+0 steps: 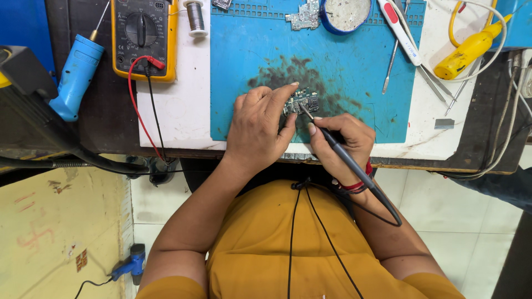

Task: The person solders a small circuit board on a workbench, holding the board steady with one hand while applying a soldering iron to its components. They reposition the board, use tweezers to hold or place small parts, and continue soldering different points on the board.

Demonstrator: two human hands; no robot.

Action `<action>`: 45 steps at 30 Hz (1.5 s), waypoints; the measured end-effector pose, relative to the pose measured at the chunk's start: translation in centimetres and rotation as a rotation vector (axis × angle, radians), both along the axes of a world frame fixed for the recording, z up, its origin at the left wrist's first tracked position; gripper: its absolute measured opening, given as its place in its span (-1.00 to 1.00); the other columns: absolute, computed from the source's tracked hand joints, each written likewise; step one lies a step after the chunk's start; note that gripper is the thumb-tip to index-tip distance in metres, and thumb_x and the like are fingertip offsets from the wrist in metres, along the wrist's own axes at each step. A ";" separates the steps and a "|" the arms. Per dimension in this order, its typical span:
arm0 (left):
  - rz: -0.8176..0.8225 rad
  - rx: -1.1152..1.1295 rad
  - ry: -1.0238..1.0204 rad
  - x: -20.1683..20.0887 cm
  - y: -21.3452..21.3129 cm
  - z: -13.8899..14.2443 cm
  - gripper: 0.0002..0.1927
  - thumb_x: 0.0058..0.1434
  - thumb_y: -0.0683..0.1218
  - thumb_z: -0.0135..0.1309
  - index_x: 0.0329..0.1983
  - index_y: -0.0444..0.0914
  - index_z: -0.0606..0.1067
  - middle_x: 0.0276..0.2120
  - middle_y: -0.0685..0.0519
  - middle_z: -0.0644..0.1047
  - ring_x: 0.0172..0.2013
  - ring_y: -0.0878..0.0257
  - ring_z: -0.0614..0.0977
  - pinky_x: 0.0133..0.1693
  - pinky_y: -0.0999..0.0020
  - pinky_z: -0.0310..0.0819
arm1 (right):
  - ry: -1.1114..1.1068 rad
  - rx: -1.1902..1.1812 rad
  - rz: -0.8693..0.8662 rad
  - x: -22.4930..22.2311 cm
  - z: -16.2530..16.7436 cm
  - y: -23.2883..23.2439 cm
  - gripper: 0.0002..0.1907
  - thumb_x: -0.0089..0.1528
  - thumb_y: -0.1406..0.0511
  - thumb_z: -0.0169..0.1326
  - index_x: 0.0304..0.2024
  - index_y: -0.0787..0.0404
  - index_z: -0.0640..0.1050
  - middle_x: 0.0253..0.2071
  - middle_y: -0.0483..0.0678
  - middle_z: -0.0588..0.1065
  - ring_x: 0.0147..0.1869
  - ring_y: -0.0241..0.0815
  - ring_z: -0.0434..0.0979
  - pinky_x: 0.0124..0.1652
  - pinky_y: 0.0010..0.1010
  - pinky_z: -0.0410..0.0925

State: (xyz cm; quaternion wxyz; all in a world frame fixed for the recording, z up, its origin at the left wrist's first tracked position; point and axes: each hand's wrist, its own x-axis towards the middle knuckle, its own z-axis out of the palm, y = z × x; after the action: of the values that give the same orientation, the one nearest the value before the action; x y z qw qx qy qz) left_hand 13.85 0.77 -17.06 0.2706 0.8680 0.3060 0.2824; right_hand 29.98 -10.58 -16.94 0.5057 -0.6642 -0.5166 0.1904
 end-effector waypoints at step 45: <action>-0.005 -0.010 0.018 0.0 0.1 0.2 -0.41 0.25 -0.11 0.25 0.32 -0.24 0.36 -0.09 0.02 0.56 0.03 0.11 0.53 0.06 0.11 0.29 | -0.305 0.070 0.058 0.3 0.5 0.5 -0.88 0.28 0.44 0.24 -0.22 0.32 0.53 -0.31 0.08 0.58 -0.31 -0.02 0.61 -0.27 -0.32 0.40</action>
State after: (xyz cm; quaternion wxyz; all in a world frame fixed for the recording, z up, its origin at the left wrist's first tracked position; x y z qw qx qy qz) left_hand 13.84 0.84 -16.88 0.2730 0.8699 0.3076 0.2722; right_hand 30.28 -10.06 -16.42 0.4385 -0.6524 -0.6125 0.0837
